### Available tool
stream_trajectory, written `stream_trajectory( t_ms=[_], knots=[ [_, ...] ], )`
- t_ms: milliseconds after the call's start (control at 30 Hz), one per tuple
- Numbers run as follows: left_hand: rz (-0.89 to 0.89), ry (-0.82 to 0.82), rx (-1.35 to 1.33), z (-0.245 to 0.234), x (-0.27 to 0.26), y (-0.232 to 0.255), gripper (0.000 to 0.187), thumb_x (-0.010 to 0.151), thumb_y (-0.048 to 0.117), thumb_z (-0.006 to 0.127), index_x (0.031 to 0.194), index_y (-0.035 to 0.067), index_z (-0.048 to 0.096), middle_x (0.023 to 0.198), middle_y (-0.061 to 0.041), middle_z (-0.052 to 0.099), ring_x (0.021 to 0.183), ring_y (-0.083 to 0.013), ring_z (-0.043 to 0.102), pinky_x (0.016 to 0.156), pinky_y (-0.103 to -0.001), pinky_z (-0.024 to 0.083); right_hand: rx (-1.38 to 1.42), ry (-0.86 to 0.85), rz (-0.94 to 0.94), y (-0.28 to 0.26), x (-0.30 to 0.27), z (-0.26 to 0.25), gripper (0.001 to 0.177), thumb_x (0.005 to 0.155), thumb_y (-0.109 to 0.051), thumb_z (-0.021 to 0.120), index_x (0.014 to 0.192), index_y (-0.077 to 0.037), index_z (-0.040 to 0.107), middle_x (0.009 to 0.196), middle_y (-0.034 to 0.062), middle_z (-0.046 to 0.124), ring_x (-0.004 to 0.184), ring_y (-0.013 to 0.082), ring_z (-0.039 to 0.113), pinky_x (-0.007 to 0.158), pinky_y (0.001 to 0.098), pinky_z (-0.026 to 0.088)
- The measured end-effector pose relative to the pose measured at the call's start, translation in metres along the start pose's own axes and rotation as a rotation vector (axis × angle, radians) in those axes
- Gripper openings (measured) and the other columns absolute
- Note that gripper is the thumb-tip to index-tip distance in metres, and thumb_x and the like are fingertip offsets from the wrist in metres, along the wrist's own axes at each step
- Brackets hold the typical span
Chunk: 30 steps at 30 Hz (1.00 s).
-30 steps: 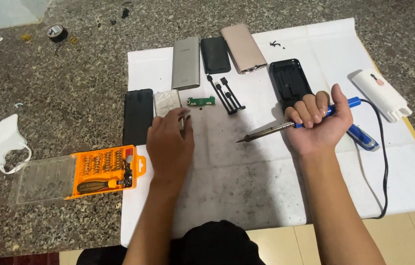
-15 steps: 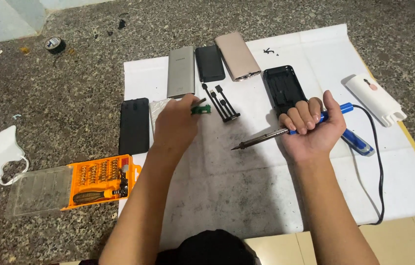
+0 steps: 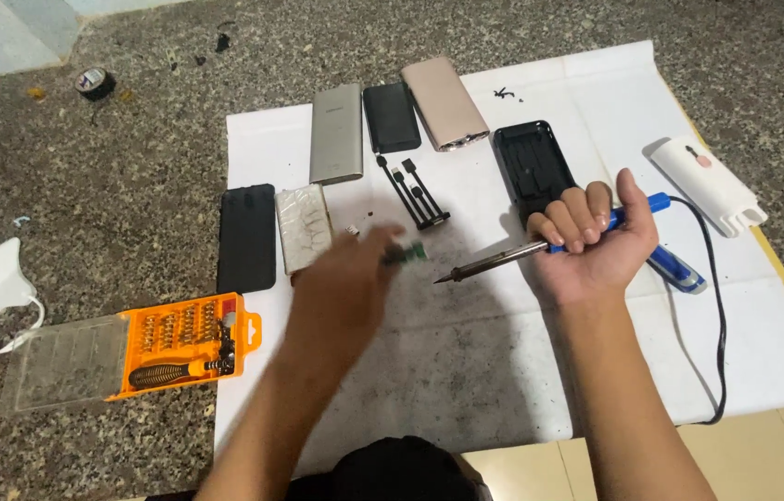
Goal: Using a soldering iron and a screwdriver to desolder a USB connector from a small circuit board.
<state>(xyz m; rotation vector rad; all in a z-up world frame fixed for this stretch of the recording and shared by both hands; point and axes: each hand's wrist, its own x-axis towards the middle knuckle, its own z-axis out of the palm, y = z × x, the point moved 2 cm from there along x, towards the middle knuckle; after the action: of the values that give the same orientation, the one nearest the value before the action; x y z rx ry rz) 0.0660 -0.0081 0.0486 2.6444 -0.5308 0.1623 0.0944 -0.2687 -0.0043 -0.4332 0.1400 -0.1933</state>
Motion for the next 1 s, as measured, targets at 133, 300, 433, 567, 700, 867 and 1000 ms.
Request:
stream_trajectory(
  t_ms=[133, 300, 433, 567, 700, 867, 1000],
  knots=[
    [0.063, -0.007, -0.073, 0.015, -0.035, 0.005, 0.041, 0.091, 0.018, 0.069, 0.131, 0.018, 0.061, 0.087, -0.015, 0.072, 0.08, -0.0375, 0.073, 0.069, -0.05, 0.06, 0.007, -0.029, 0.023, -0.003, -0.001, -0.003, 0.051, 0.096, -0.039, 0.06, 0.057, -0.019, 0.035, 0.049, -0.006, 0.022, 0.042, 0.0076, 0.023, 0.054, 0.0236, 0.028],
    [-0.087, 0.02, -0.225, 0.03, -0.044, 0.001, 0.051, 0.081, 0.023, 0.082, 0.129, 0.024, 0.064, 0.1, 0.003, 0.078, 0.093, -0.016, 0.072, 0.071, -0.038, 0.059, 0.177, -0.171, 0.088, -0.006, -0.003, -0.003, 0.05, 0.099, -0.032, 0.053, 0.055, -0.012, 0.042, 0.048, -0.0042, 0.03, 0.042, 0.0079, 0.023, 0.05, 0.0235, 0.027],
    [-0.184, 0.012, -0.329, 0.037, -0.05, -0.004, 0.047, 0.084, 0.025, 0.079, 0.129, 0.025, 0.065, 0.1, 0.004, 0.077, 0.095, -0.0157, 0.071, 0.076, -0.037, 0.059, 0.158, -0.159, 0.118, -0.005, -0.001, 0.0, 0.049, 0.097, -0.033, 0.056, 0.055, -0.013, 0.041, 0.046, -0.006, 0.025, 0.04, 0.0074, 0.024, 0.047, 0.0228, 0.024],
    [-0.073, 0.155, -0.364, 0.041, -0.055, -0.005, 0.047, 0.084, 0.023, 0.08, 0.128, 0.017, 0.066, 0.107, 0.007, 0.08, 0.098, -0.0121, 0.068, 0.08, -0.033, 0.059, 0.077, -0.232, 0.176, -0.002, -0.005, 0.005, 0.05, 0.098, -0.033, 0.055, 0.055, -0.012, 0.041, 0.047, -0.0048, 0.026, 0.042, 0.0084, 0.02, 0.048, 0.0227, 0.023],
    [-0.133, 0.138, -0.434, 0.033, -0.057, -0.002, 0.055, 0.083, 0.023, 0.081, 0.134, 0.016, 0.061, 0.117, 0.004, 0.076, 0.108, -0.0138, 0.07, 0.09, -0.034, 0.057, 0.022, -0.213, 0.168, -0.001, -0.005, 0.005, 0.049, 0.097, -0.033, 0.056, 0.055, -0.013, 0.039, 0.048, -0.0049, 0.025, 0.042, 0.0087, 0.019, 0.048, 0.0232, 0.023],
    [-0.132, 0.157, -0.405, 0.038, -0.059, -0.004, 0.048, 0.087, 0.025, 0.076, 0.132, 0.015, 0.061, 0.111, 0.006, 0.079, 0.104, -0.0166, 0.065, 0.082, -0.037, 0.057, -0.04, -0.184, 0.171, 0.001, -0.006, 0.009, 0.05, 0.097, -0.033, 0.057, 0.053, -0.014, 0.04, 0.046, -0.0046, 0.025, 0.04, 0.0088, 0.018, 0.046, 0.0228, 0.021],
    [-0.126, 0.155, -0.398, 0.038, -0.059, -0.004, 0.044, 0.088, 0.022, 0.075, 0.13, 0.016, 0.063, 0.109, 0.007, 0.08, 0.1, -0.0163, 0.065, 0.081, -0.037, 0.057, -0.089, -0.124, 0.156, 0.002, -0.007, 0.011, 0.051, 0.096, -0.031, 0.058, 0.051, -0.014, 0.041, 0.043, -0.0051, 0.026, 0.038, 0.0086, 0.019, 0.044, 0.0225, 0.02]
  ],
)
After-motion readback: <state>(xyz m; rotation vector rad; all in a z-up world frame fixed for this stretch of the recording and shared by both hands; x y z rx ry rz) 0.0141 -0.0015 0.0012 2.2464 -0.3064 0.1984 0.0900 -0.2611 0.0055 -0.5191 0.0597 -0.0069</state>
